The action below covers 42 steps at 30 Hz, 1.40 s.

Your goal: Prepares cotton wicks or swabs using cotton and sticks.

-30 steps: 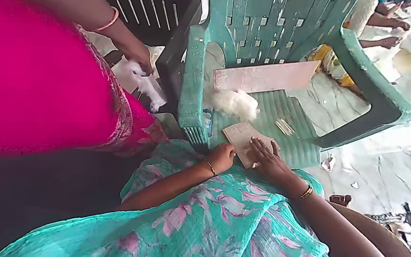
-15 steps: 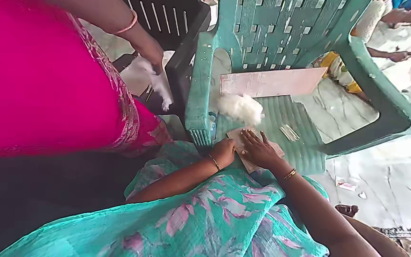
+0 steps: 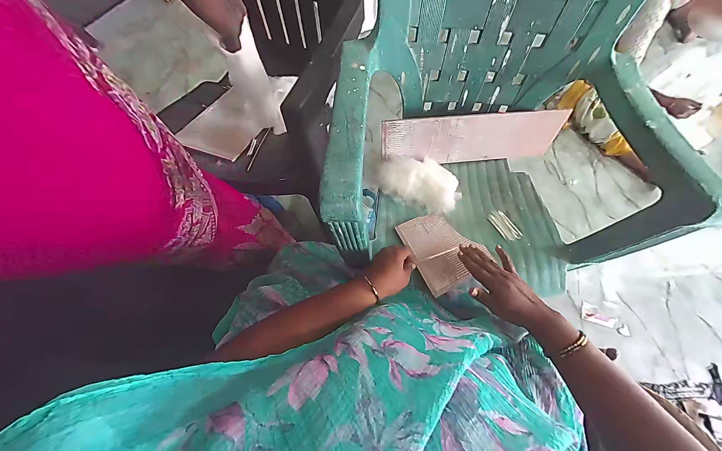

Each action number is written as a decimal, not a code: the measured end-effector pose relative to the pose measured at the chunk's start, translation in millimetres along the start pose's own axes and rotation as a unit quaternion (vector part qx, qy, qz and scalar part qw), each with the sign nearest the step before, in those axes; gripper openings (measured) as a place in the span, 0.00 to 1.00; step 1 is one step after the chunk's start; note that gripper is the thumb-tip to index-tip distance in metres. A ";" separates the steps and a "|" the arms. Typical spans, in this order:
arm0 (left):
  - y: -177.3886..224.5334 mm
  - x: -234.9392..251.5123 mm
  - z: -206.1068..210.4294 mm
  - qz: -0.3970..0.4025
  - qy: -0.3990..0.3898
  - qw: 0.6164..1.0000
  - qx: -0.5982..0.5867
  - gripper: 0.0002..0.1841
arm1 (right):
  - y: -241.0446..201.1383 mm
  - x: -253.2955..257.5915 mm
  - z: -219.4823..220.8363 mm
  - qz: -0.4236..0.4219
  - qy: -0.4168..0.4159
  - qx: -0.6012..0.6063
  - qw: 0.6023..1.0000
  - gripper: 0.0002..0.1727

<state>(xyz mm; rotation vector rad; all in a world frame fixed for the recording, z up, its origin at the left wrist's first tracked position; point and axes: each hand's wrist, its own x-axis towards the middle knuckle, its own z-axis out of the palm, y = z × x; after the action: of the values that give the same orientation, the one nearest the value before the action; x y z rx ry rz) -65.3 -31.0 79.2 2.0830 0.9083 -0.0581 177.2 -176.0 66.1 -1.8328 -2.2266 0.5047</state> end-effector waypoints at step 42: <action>-4.6 6.9 0.0 -0.014 0.021 0.998 0.064 0.15 | -33.6 80.7 21.4 0.041 -0.123 -0.057 0.990 0.40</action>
<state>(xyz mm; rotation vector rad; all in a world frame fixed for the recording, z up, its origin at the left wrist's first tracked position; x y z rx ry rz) -63.1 -25.1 73.6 2.1982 0.9810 -0.0895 122.3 -105.4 55.4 -2.0252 -2.3887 0.6657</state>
